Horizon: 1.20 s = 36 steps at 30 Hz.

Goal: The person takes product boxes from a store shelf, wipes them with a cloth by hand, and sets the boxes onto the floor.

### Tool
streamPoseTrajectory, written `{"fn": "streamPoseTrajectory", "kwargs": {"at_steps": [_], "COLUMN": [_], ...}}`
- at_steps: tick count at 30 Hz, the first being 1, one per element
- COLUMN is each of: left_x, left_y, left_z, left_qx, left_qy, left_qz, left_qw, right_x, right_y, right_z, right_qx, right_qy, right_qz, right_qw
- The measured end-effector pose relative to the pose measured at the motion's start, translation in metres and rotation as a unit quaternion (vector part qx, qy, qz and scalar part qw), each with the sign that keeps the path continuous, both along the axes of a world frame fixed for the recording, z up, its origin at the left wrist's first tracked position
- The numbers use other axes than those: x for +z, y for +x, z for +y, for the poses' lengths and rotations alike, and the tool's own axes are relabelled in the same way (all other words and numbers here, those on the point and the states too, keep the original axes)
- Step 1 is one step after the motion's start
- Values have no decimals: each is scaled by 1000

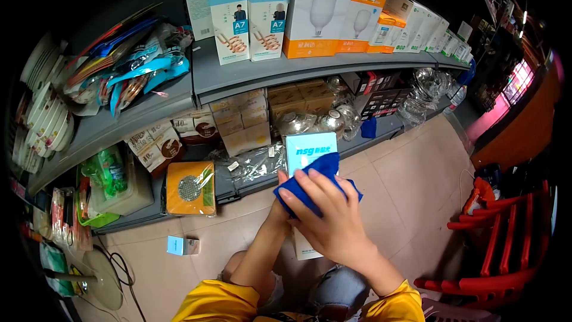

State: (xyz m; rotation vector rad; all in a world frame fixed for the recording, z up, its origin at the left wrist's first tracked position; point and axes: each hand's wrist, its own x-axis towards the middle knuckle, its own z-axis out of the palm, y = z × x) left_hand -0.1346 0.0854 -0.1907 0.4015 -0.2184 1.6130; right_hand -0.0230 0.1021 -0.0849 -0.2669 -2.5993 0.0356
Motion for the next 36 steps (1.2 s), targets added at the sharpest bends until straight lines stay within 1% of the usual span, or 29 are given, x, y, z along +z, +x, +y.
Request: {"fn": "streamPoseTrajectory", "kwargs": {"at_steps": [2, 3, 4, 6, 8, 9, 12, 14, 16, 17, 18, 19, 21, 22, 23, 25, 27, 29, 31, 34, 35, 36], "left_x": [7, 16, 26, 14, -2, 7, 10, 10, -3, -8, -11, -14, -10, 3, 6, 8, 9, 7, 7, 14, 15, 16], "left_y": [0, 2, 4, 6, 7, 9, 6, 4, -1, -4, -7, -9, -10, -7, -7, -7, -8, -11, -14, -15, -16, -16], "left_z": [-7, -13, -19, -18, -12, -12, -15, -19, -13, -7, 0, -2, -4, -10, -12, -15, -15, -18, -19, -24, -24, -23], "left_qx": [34, 69, 87, 65, 78, 69, 86, 104, 99, 54, -17, -1, -7, 68, 69, 78, 97, 129, 125, 144, 147, 144], "left_qy": [-78, -165, -250, -237, -216, -231, -240, -251, -158, -53, 49, 6, -33, -183, -184, -172, -194, -175, -153, -206, -207, -183], "left_qz": [90, 173, 254, 223, 220, 197, 224, 249, 176, 60, -49, -7, -12, 78, 78, 89, 108, 157, 147, 129, 130, 113], "left_qw": [992, 969, 930, 943, 948, 950, 941, 930, 967, 995, 997, 1000, 999, 978, 977, 978, 970, 963, 969, 959, 959, 966], "right_x": [-3, -3, -1, 7, 13, 13, 7, 0, -9, -15, -21, -25, -32, -34, -34, -33, -39, -44, -48, -53, -61, -65], "right_y": [-2, -3, -4, -12, -19, -21, -24, -20, -11, -7, -4, 0, 9, 13, 17, 23, 26, 27, 27, 27, 28, 29], "right_z": [1, 1, 2, 4, 7, 9, 8, 4, -1, -5, -8, -11, -18, -20, -22, -28, -32, -33, -37, -39, -35, -33], "right_qx": [1, 1, -10, -26, -56, -67, -83, -45, -17, -8, 6, 7, 21, 19, 20, 36, 31, 46, 44, 32, 34, 36], "right_qy": [-4, -11, 1, 7, 19, 43, 61, 43, 17, -6, 14, 16, 3, 21, 21, -30, -22, 9, 10, 7, 7, 6], "right_qz": [13, 26, 34, 59, 90, 101, 113, 115, 50, 13, 42, 44, 44, 34, 34, 17, 31, 34, 51, 71, 78, 84], "right_qw": [1000, 1000, 999, 998, 994, 992, 988, 991, 998, 1000, 999, 999, 999, 999, 999, 999, 999, 998, 998, 997, 996, 996]}}
